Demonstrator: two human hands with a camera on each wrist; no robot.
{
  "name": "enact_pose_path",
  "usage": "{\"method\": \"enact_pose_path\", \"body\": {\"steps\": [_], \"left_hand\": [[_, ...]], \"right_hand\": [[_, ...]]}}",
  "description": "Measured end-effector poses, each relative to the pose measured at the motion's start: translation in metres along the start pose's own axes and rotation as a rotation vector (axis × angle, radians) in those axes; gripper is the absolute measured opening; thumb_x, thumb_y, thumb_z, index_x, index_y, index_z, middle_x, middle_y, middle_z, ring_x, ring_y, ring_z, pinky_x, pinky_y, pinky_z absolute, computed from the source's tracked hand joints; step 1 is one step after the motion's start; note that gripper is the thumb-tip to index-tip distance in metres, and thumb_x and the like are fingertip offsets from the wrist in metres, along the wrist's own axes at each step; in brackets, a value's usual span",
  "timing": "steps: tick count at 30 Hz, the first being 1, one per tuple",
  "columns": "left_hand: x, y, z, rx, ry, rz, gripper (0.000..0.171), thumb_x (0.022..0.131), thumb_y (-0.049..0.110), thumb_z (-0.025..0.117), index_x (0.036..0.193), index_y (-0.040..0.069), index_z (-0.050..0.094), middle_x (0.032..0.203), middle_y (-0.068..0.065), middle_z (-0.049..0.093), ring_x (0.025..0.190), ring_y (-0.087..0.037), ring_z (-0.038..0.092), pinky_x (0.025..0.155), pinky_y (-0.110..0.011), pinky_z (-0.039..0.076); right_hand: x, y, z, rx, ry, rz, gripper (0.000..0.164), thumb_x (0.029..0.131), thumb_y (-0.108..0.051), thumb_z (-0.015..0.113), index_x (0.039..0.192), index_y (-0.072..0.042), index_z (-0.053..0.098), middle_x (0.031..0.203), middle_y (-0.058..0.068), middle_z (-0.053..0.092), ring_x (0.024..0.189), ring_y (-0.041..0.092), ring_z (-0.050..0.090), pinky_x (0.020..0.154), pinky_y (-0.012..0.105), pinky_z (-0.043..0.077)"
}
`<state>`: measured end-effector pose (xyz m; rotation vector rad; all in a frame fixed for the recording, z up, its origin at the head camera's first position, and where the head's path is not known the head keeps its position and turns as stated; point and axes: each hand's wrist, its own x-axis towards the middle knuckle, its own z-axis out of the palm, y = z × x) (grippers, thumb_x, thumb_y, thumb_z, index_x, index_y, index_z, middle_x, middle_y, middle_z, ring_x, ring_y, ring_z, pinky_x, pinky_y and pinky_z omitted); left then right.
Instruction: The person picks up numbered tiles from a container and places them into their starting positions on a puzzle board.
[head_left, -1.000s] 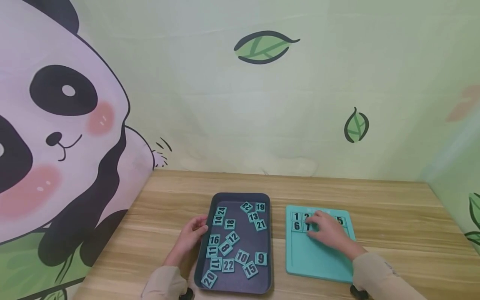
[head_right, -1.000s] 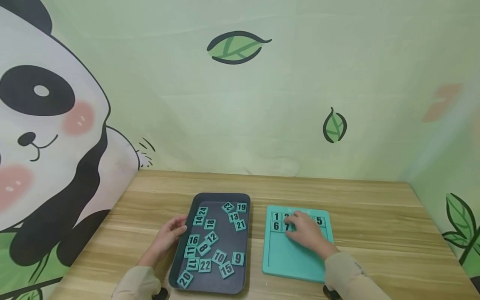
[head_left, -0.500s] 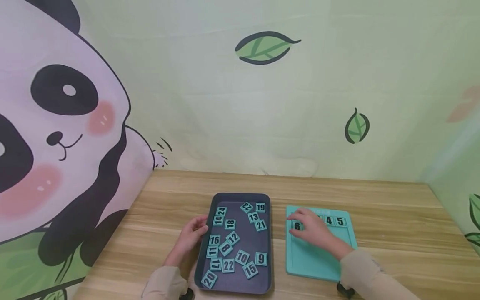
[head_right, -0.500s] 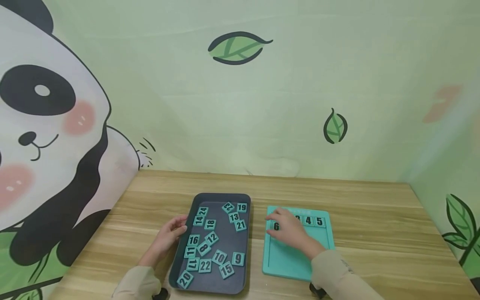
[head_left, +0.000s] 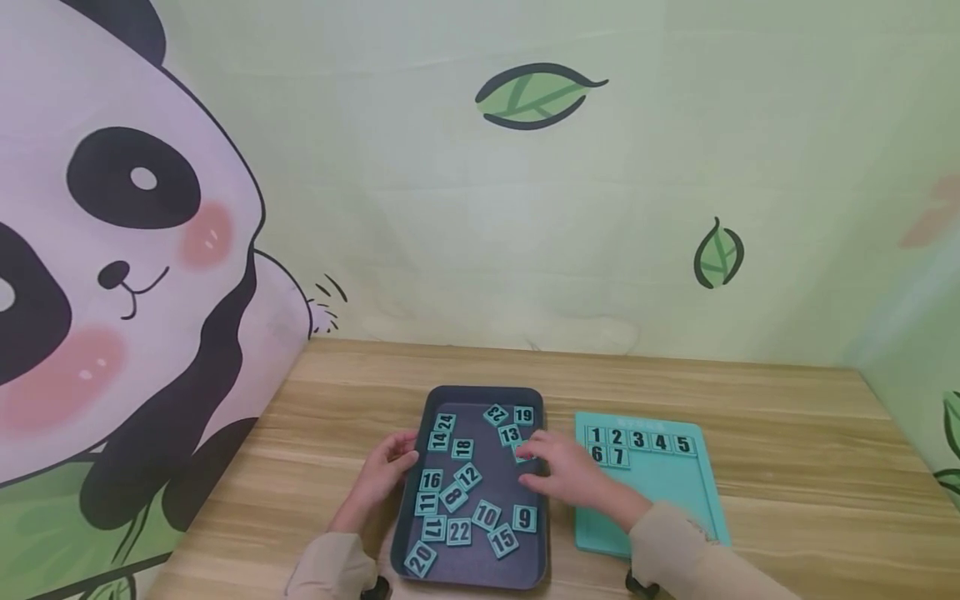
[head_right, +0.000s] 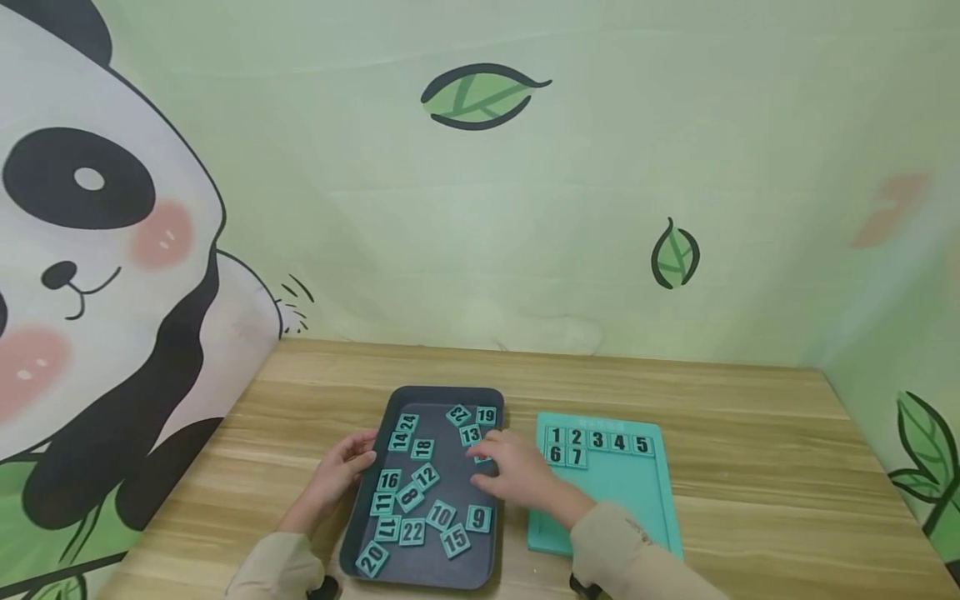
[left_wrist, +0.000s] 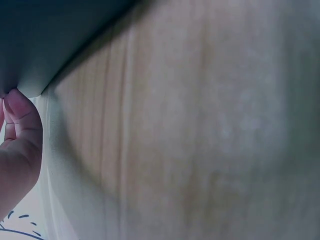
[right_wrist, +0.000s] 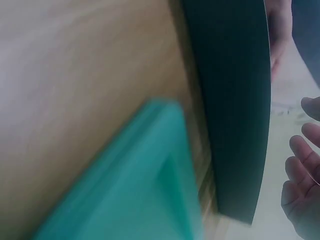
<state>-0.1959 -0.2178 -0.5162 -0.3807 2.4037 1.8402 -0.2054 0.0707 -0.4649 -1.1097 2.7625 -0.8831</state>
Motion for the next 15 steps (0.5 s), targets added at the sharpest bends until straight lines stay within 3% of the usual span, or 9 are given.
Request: {"method": "enact_pose_path", "body": {"steps": [7,15], "left_hand": [[-0.001,0.001,0.0,0.005,-0.001,-0.002,0.034,0.088,0.011,0.049,0.123,0.009,0.049,0.112,-0.012,0.052,0.099,-0.023,0.049,0.079,-0.033,0.044],[0.0,0.0,0.0,0.01,0.002,-0.003,0.034,0.088,0.01,0.048,0.123,0.008,0.049,0.112,-0.012,0.052,0.098,-0.022,0.049,0.079,-0.032,0.044]], "right_hand": [[0.009,-0.02,0.023,0.049,-0.096,-0.035,0.028,0.08,-0.024,0.061,0.106,-0.012,0.062,0.092,-0.001,0.06,0.087,0.011,0.052,0.076,0.025,0.045],[0.017,-0.037,0.044,-0.015,-0.209,-0.002,0.028,0.081,-0.028,0.059,0.106,-0.017,0.063,0.096,-0.005,0.057,0.086,0.005,0.05,0.076,0.022,0.044]]}}
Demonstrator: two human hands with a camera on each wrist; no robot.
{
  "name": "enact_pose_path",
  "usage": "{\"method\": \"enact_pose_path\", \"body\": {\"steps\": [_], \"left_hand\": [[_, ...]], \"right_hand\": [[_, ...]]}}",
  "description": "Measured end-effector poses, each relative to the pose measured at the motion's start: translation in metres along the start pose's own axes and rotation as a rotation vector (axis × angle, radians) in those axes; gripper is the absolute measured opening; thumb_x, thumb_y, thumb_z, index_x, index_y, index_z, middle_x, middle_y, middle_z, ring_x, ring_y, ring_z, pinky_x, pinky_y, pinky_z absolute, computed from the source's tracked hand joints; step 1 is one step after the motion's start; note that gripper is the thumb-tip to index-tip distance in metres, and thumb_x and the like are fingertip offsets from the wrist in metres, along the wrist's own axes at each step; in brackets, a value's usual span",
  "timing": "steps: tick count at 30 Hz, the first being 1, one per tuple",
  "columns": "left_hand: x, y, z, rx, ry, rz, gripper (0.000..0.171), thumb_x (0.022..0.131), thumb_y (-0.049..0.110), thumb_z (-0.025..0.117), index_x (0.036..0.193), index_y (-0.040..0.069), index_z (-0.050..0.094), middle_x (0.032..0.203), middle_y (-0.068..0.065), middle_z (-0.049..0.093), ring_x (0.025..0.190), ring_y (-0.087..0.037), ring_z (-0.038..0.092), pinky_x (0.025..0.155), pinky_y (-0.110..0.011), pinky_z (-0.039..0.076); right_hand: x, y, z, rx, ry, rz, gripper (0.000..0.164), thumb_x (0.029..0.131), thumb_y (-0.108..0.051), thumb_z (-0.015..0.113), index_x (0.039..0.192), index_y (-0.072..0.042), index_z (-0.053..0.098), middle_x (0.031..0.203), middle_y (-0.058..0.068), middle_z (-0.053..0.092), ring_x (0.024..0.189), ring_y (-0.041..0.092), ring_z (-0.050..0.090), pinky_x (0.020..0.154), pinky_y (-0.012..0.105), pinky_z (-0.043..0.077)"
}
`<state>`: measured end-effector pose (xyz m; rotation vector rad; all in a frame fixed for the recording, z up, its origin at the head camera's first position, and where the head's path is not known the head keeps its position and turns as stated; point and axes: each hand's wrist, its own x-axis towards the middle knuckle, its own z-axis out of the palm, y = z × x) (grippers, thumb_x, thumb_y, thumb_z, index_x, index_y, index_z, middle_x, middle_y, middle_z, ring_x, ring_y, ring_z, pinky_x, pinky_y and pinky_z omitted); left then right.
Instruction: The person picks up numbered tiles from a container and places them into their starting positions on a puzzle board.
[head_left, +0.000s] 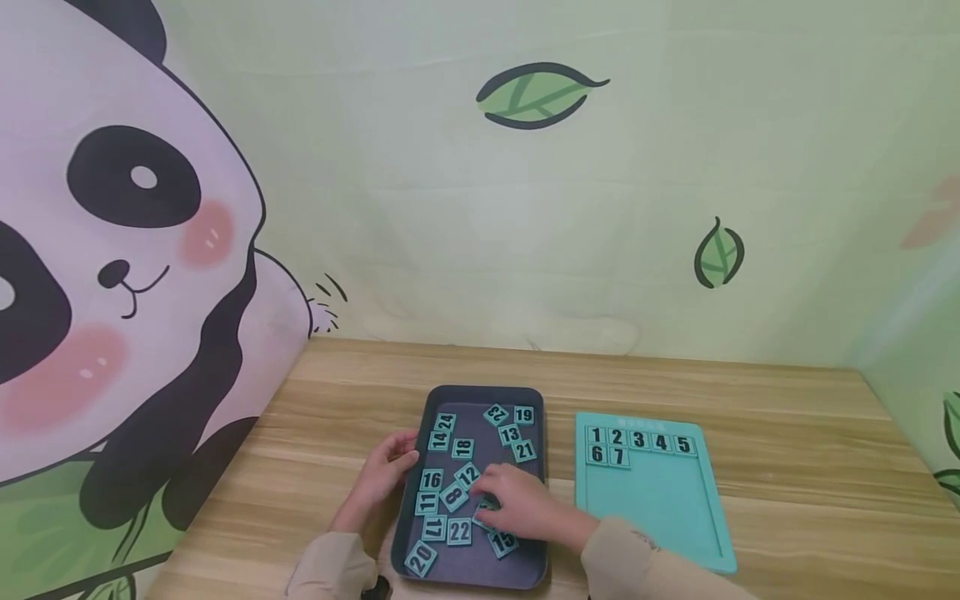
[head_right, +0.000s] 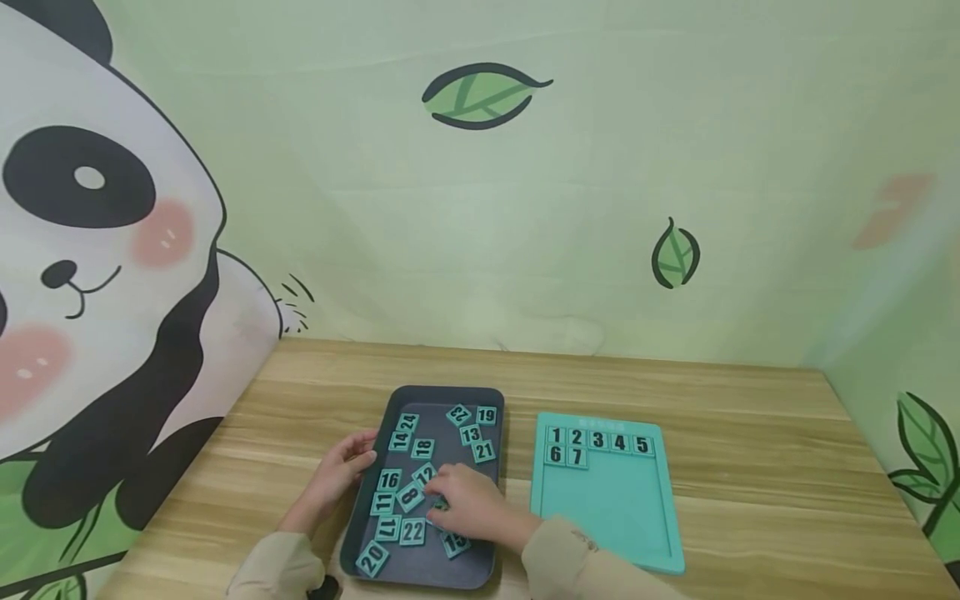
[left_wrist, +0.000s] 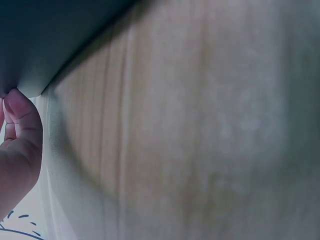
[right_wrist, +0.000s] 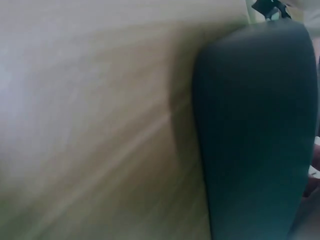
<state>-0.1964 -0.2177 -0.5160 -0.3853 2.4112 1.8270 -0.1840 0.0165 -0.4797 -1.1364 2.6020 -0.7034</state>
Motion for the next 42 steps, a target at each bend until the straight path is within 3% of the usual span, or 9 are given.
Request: {"method": "enact_pose_path", "body": {"steps": [10,16,24,33,42], "left_hand": [[-0.005,0.002,-0.002,-0.014,-0.02,0.074,0.033,0.088,0.016,0.052,0.12,0.006,0.05,0.106,-0.013,0.053,0.094,-0.022,0.05,0.072,-0.027,0.044],[-0.002,0.002,0.0,-0.021,-0.004,0.013,0.034,0.088,0.011,0.05,0.122,0.007,0.049,0.112,-0.014,0.053,0.099,-0.023,0.049,0.076,-0.03,0.044],[-0.001,0.002,0.001,-0.01,0.004,-0.006,0.034,0.088,0.011,0.049,0.123,0.009,0.048,0.113,-0.013,0.053,0.1,-0.022,0.048,0.077,-0.031,0.044],[-0.002,0.003,0.0,-0.006,-0.004,0.004,0.035,0.088,0.01,0.049,0.123,0.007,0.048,0.112,-0.014,0.053,0.098,-0.022,0.049,0.077,-0.031,0.045],[-0.001,0.001,0.0,-0.011,0.001,0.012,0.035,0.087,0.009,0.05,0.122,0.006,0.049,0.111,-0.014,0.053,0.097,-0.022,0.049,0.073,-0.03,0.045]], "right_hand": [[0.008,-0.012,0.015,-0.029,-0.033,-0.026,0.03,0.082,-0.033,0.058,0.108,-0.02,0.063,0.102,-0.006,0.053,0.086,0.004,0.045,0.073,0.019,0.041],[0.012,-0.013,0.019,-0.111,-0.03,-0.018,0.033,0.082,-0.037,0.056,0.11,-0.02,0.062,0.102,-0.005,0.051,0.082,0.006,0.042,0.068,0.019,0.038],[0.018,-0.009,0.023,-0.213,0.011,0.007,0.033,0.083,-0.04,0.054,0.109,-0.022,0.062,0.105,-0.003,0.051,0.084,0.008,0.043,0.068,0.022,0.037],[0.022,-0.006,0.022,-0.204,0.106,0.075,0.029,0.081,-0.039,0.057,0.101,-0.019,0.065,0.087,-0.005,0.048,0.075,0.009,0.039,0.062,0.021,0.034],[0.029,-0.005,0.03,-0.249,0.164,0.107,0.03,0.075,-0.044,0.063,0.091,-0.019,0.062,0.084,-0.006,0.054,0.075,0.01,0.045,0.061,0.024,0.034]]}}
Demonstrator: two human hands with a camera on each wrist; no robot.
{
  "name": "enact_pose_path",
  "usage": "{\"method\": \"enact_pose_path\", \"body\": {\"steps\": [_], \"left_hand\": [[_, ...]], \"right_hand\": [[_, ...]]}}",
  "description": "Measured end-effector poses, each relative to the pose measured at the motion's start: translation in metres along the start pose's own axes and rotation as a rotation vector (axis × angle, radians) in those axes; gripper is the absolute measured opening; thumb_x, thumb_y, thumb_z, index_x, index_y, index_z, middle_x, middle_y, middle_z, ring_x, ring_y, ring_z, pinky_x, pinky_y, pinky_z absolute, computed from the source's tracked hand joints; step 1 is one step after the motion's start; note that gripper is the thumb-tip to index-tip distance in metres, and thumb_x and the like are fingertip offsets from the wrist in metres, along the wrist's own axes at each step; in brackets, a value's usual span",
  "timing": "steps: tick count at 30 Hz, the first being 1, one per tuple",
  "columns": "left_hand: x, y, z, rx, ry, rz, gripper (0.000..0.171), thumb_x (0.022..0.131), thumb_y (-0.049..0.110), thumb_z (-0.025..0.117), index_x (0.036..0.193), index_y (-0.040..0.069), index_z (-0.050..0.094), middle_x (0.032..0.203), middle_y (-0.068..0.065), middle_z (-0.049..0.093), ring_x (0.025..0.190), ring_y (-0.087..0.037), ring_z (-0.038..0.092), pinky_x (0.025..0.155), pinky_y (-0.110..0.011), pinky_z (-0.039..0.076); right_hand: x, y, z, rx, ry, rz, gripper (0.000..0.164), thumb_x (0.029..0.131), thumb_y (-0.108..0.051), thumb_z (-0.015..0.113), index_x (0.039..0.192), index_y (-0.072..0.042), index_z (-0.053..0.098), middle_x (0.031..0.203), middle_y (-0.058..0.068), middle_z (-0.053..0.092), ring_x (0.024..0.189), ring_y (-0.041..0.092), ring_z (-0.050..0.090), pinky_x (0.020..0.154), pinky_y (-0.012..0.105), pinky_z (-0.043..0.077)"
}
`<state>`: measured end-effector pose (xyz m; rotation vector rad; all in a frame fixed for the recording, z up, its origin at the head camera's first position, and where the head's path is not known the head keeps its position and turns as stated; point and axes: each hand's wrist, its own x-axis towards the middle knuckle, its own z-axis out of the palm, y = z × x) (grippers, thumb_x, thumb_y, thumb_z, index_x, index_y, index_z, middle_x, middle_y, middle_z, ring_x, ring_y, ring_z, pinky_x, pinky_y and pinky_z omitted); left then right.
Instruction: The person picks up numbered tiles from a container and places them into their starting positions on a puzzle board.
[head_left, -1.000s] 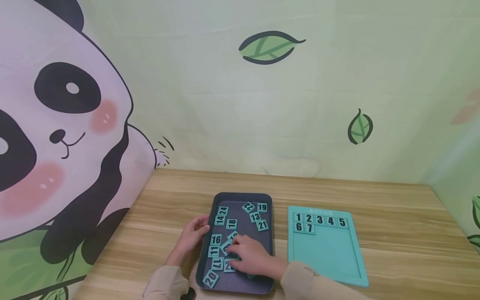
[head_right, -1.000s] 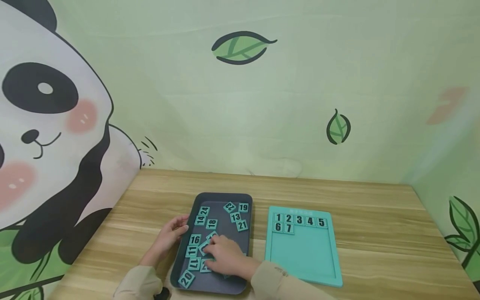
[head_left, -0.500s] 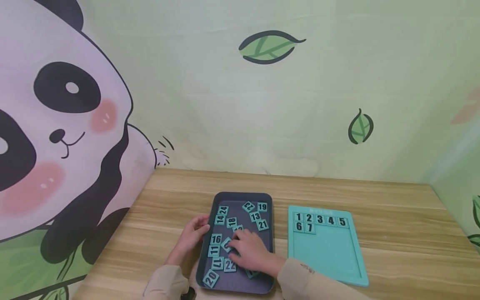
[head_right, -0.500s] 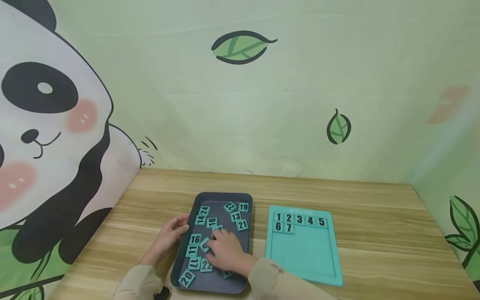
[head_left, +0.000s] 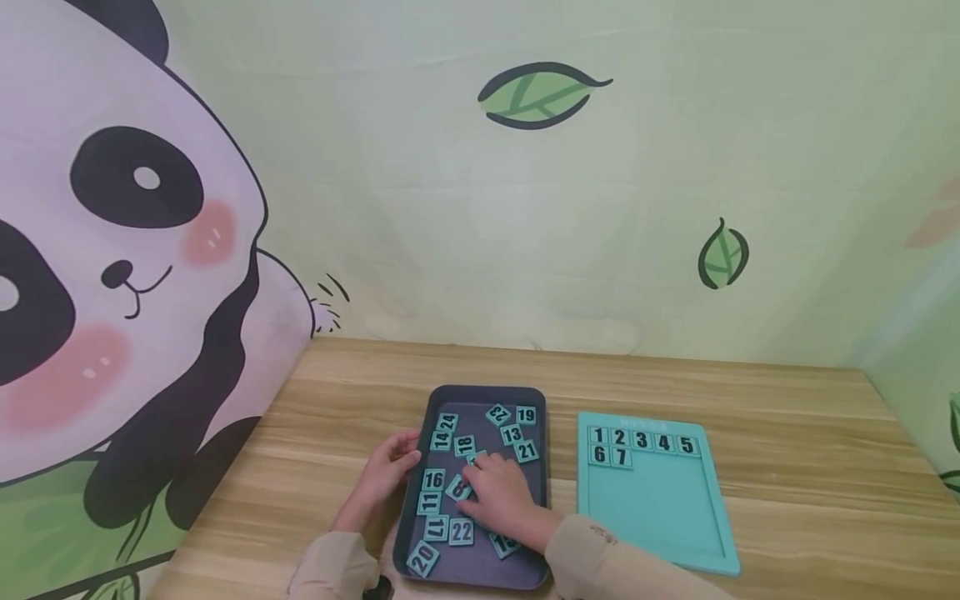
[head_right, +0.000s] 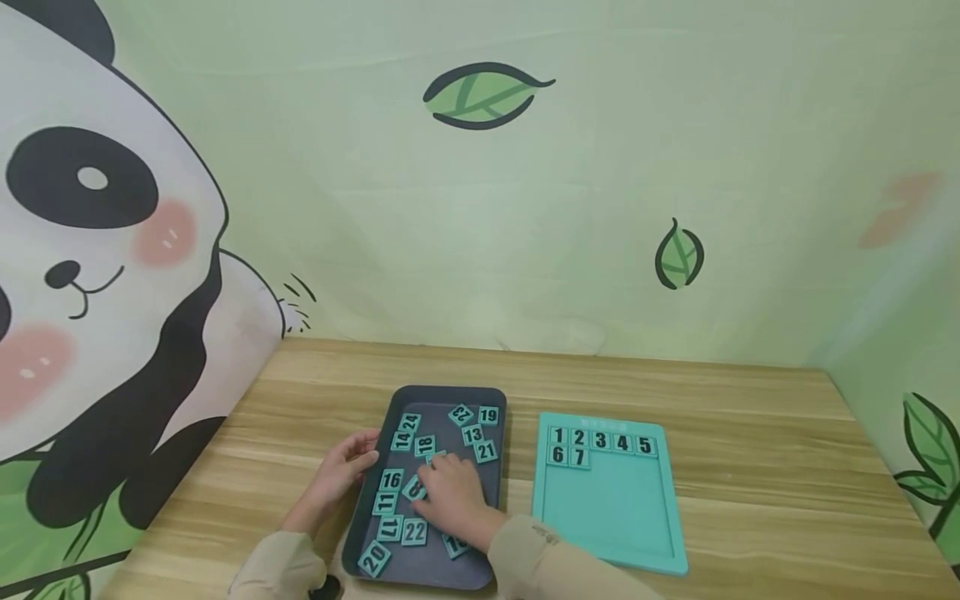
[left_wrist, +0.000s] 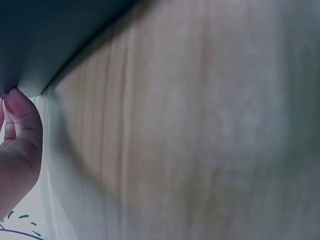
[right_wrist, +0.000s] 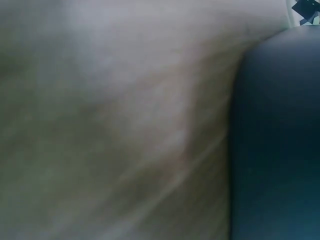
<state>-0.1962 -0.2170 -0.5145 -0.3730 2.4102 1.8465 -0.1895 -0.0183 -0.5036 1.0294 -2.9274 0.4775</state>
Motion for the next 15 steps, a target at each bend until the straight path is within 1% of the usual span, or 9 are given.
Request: {"method": "enact_pose_path", "body": {"steps": [4,8,13,15], "left_hand": [[0.001,-0.001,0.001,0.002,-0.002,-0.004,0.035,0.088,0.01,0.05,0.122,0.007,0.049,0.111,-0.014,0.053,0.098,-0.022,0.049,0.075,-0.031,0.045],[0.001,0.0,0.001,0.011,-0.006,-0.014,0.035,0.088,0.011,0.05,0.123,0.009,0.049,0.112,-0.012,0.053,0.099,-0.022,0.049,0.077,-0.031,0.045],[0.0,0.001,0.0,0.012,-0.007,-0.006,0.035,0.088,0.01,0.049,0.123,0.008,0.048,0.112,-0.013,0.053,0.098,-0.022,0.049,0.076,-0.031,0.045],[0.0,0.001,0.0,0.01,-0.003,-0.005,0.035,0.088,0.009,0.049,0.123,0.008,0.048,0.112,-0.013,0.053,0.097,-0.022,0.049,0.075,-0.03,0.045]], "right_hand": [[0.001,0.0,0.002,0.024,0.023,0.006,0.028,0.073,-0.039,0.066,0.092,-0.019,0.062,0.085,-0.008,0.058,0.075,0.009,0.047,0.062,0.023,0.034],[-0.001,0.002,-0.001,0.065,0.016,0.003,0.029,0.074,-0.035,0.066,0.097,-0.018,0.064,0.09,-0.006,0.06,0.08,0.01,0.051,0.066,0.024,0.038],[-0.007,0.008,-0.016,0.11,0.019,-0.027,0.032,0.075,-0.033,0.065,0.102,-0.017,0.064,0.098,-0.003,0.062,0.089,0.012,0.054,0.076,0.029,0.044],[-0.01,0.011,-0.023,0.134,0.024,-0.034,0.032,0.075,-0.033,0.066,0.102,-0.016,0.065,0.097,-0.003,0.061,0.088,0.012,0.054,0.077,0.029,0.045]]}}
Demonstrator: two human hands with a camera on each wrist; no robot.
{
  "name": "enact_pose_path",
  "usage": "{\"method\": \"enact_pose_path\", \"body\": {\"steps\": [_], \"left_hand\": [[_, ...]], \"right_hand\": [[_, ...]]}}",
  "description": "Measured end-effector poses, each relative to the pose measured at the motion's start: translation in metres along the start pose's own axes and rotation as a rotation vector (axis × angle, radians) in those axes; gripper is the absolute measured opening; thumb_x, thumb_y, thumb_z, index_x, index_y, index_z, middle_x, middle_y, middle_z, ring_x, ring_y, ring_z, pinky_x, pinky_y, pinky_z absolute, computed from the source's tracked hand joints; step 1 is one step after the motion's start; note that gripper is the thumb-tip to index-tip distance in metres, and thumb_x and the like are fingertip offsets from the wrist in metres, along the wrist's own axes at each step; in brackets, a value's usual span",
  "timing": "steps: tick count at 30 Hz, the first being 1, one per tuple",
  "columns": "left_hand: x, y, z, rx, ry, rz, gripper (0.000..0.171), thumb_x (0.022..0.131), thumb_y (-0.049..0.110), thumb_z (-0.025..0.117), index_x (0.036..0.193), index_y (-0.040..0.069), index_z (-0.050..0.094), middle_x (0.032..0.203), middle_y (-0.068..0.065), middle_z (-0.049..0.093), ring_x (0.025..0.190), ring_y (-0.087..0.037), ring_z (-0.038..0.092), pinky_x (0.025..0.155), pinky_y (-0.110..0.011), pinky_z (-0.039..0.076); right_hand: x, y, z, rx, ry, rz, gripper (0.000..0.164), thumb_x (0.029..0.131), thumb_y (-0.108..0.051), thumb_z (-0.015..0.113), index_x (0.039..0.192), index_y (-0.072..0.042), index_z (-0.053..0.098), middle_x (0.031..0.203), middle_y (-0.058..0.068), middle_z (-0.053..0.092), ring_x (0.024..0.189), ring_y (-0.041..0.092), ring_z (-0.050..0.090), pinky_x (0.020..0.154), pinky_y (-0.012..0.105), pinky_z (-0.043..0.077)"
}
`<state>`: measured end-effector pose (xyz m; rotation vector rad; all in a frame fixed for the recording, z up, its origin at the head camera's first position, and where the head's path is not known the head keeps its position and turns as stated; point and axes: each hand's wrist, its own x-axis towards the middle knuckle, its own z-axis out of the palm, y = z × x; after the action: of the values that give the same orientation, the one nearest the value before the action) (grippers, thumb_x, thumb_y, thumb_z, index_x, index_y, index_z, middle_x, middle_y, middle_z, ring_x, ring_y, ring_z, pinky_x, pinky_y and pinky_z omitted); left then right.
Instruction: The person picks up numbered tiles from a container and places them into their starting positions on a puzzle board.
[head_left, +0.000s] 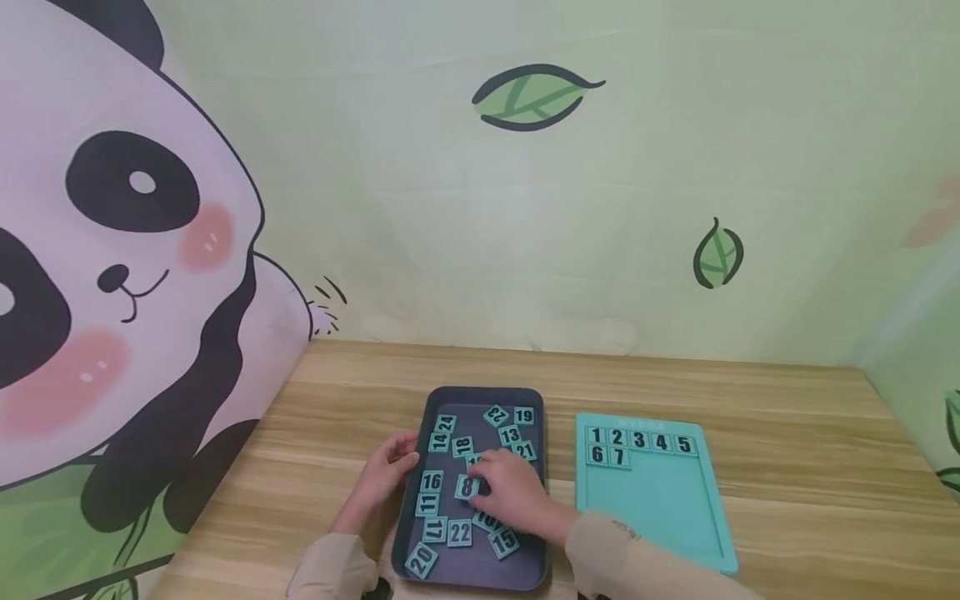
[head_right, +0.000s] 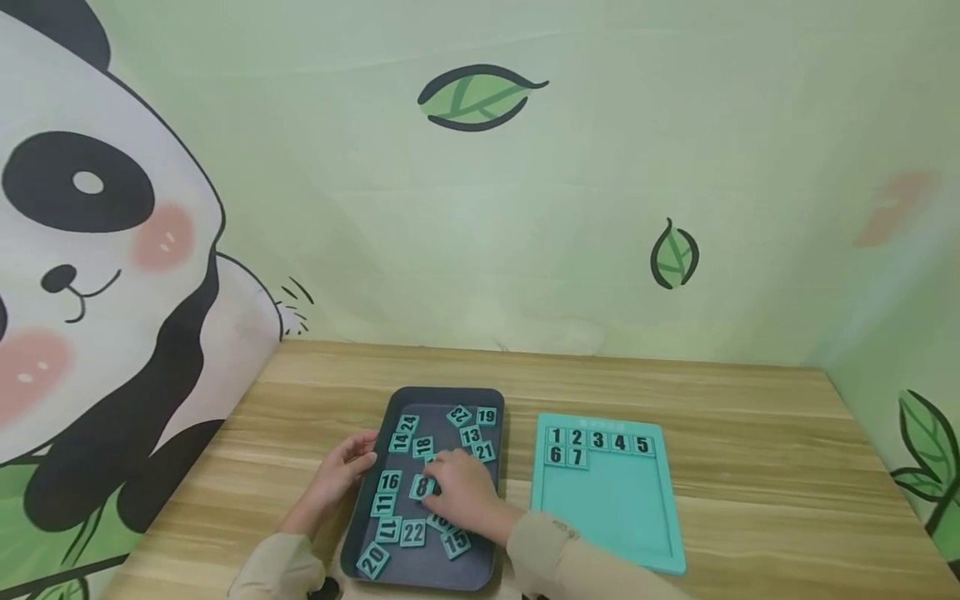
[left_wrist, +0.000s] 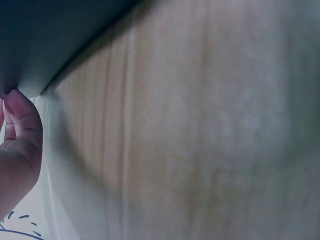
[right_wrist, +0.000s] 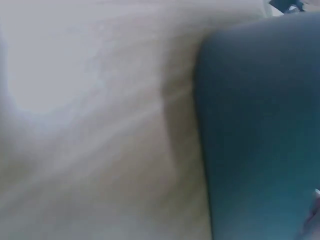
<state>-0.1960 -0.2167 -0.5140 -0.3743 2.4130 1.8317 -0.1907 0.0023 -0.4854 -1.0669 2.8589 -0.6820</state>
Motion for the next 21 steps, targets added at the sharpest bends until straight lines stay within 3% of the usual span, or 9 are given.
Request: {"method": "enact_pose_path", "body": {"steps": [9,21], "left_hand": [[0.001,-0.004,-0.001,-0.027,0.01,0.036,0.034,0.086,0.005,0.05,0.12,0.003,0.05,0.108,-0.017,0.054,0.091,-0.019,0.052,0.068,-0.027,0.045],[0.0,-0.001,0.001,-0.03,0.0,0.041,0.034,0.086,0.006,0.05,0.12,0.004,0.05,0.109,-0.016,0.054,0.09,-0.017,0.051,0.069,-0.027,0.044]], "right_hand": [[-0.02,0.019,-0.035,0.119,0.003,0.024,0.029,0.073,-0.023,0.068,0.099,-0.011,0.066,0.098,0.002,0.059,0.093,0.016,0.053,0.08,0.032,0.046],[-0.05,0.07,-0.067,0.233,0.04,0.167,0.028,0.072,-0.017,0.069,0.099,-0.014,0.065,0.088,-0.003,0.055,0.081,0.015,0.051,0.063,0.022,0.042]]}}
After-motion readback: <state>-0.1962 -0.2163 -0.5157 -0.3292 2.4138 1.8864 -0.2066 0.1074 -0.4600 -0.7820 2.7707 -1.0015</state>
